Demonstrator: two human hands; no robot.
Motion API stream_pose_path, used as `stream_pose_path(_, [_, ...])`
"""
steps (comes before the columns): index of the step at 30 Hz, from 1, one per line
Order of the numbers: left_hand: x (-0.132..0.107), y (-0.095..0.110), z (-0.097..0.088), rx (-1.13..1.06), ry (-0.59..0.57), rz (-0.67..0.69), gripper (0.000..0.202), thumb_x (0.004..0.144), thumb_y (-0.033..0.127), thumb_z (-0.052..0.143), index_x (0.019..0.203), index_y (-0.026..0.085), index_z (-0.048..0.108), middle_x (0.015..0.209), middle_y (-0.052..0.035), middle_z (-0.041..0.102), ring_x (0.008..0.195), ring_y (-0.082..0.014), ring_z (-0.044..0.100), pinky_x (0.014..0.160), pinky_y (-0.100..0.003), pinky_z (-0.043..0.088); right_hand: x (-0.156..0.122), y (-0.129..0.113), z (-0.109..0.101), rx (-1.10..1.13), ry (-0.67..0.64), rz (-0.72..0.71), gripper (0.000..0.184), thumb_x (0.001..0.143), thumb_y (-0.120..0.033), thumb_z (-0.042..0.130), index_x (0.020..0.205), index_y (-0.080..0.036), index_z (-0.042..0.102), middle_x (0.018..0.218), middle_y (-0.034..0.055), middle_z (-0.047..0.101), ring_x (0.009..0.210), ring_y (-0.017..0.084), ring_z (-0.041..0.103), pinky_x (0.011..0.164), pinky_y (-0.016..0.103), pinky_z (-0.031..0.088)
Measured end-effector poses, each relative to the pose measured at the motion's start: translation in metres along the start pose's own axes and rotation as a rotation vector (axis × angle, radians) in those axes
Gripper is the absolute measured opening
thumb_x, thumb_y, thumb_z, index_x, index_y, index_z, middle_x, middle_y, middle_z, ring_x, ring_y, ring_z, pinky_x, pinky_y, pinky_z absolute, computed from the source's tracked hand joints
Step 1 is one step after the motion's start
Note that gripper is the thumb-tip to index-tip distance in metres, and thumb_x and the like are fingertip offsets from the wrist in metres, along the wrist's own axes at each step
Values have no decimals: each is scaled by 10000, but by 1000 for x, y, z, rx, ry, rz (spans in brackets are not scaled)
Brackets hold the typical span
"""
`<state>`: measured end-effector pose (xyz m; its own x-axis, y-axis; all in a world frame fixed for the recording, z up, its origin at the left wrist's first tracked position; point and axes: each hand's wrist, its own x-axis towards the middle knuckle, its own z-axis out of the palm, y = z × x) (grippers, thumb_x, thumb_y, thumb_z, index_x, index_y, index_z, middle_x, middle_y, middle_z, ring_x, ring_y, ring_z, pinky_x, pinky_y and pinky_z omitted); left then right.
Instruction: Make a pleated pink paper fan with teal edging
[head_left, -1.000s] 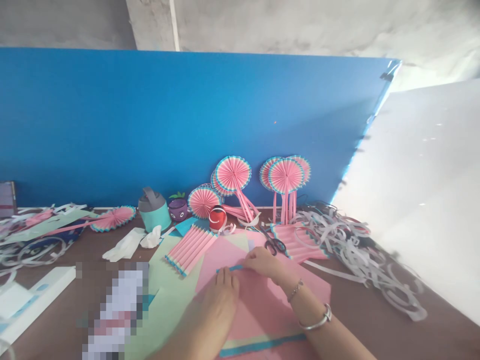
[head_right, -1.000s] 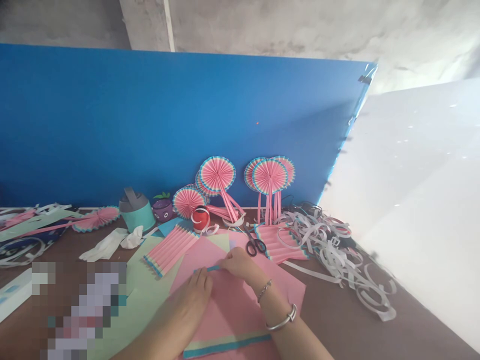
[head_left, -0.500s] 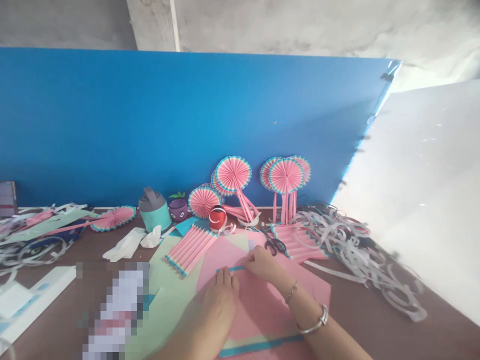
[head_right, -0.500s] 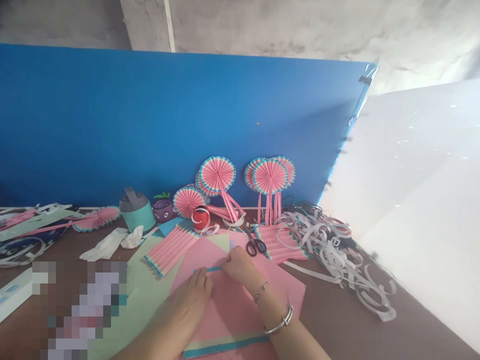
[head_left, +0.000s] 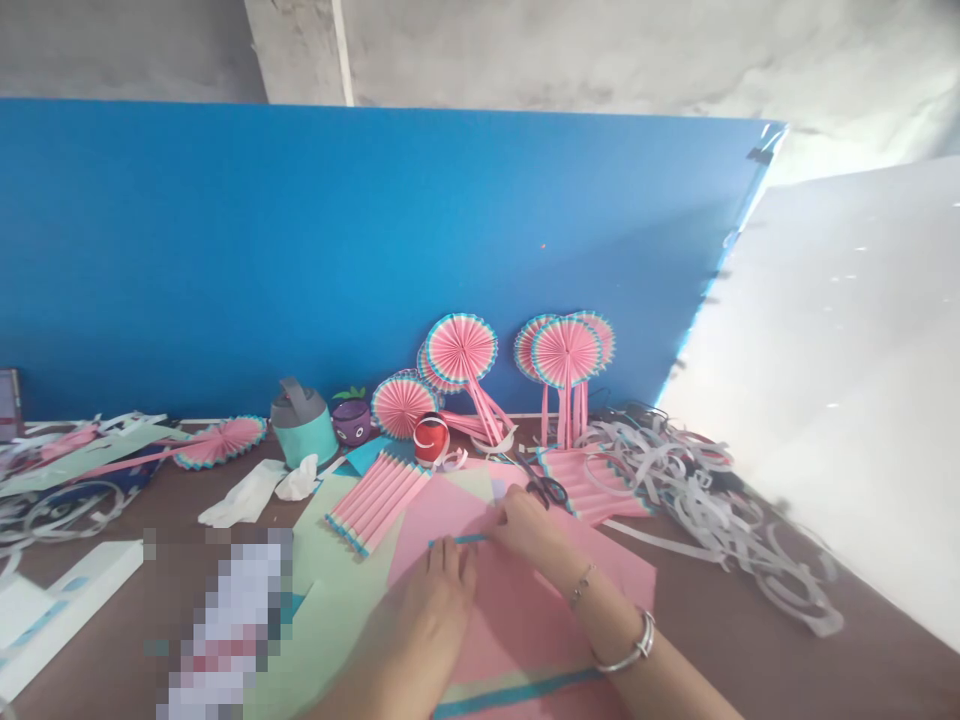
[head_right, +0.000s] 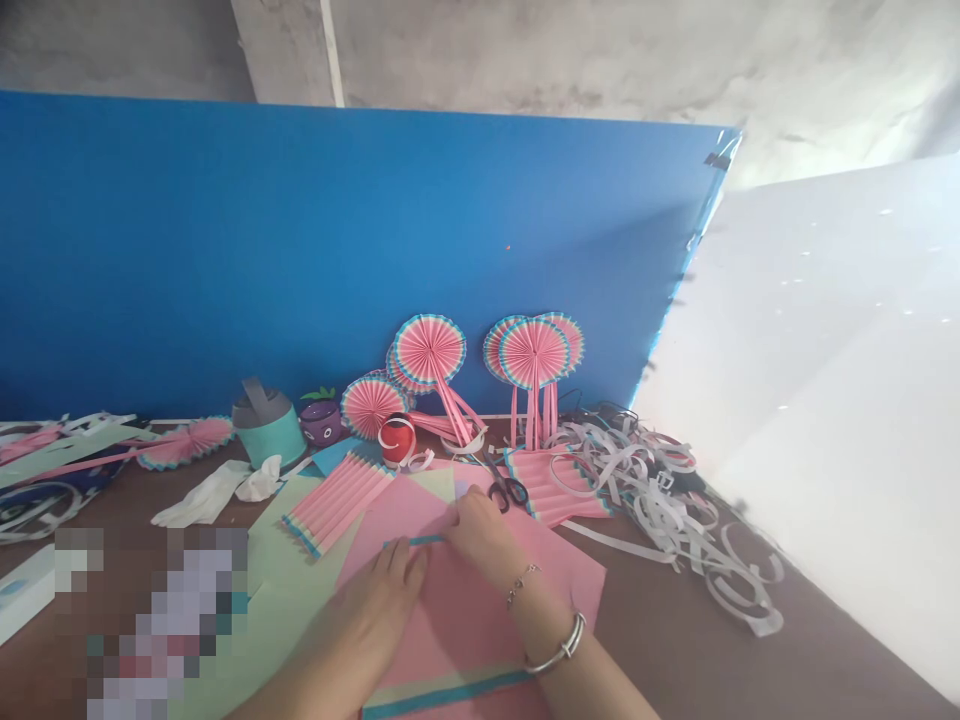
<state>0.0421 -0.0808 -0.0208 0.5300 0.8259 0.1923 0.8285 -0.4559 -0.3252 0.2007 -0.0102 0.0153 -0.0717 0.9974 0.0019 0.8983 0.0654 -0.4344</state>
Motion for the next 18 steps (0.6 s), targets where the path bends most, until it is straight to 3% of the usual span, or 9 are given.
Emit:
stream_pose_path(4, [0, -3, -3, -40, -48, -11, 555, 759, 15, 490, 1299, 143, 495, 1213, -197, 577, 1086, -279, 580, 866, -402, 488, 2, -1, -7, 14, -46, 24, 115, 668, -193, 655, 600, -136, 582, 659, 32, 559, 621, 136, 520, 518, 219, 296])
stream_pose_path(7, [-2, -4, -7, -59, -76, -2, 580, 762, 29, 505, 1328, 145, 456, 1242, -193, 560, 1113, -279, 564, 890, -395, 476, 2, -2, -12, 45, -76, 32, 188, 649, -158, 656, 521, -152, 518, 581, -6, 508, 591, 118, 489, 505, 212, 283])
stream_pose_path(11, [1, -1, -4, -86, -59, -28, 534, 781, 7, 498, 1300, 132, 495, 1206, -224, 574, 1089, -289, 582, 874, -405, 490, 0, -1, -16, 100, -150, 12, 355, 676, -164, 625, 426, -174, 373, 461, -61, 333, 495, 81, 364, 467, 212, 244])
stream_pose_path(18, [2, 1, 2, -24, -21, -8, 525, 769, 10, 492, 1277, 139, 522, 1213, -221, 581, 1080, -292, 594, 838, -401, 511, 1, 3, -17, 255, -233, 4, 443, 741, -266, 596, 435, -186, 285, 445, -75, 234, 472, 68, 266, 456, 214, 211])
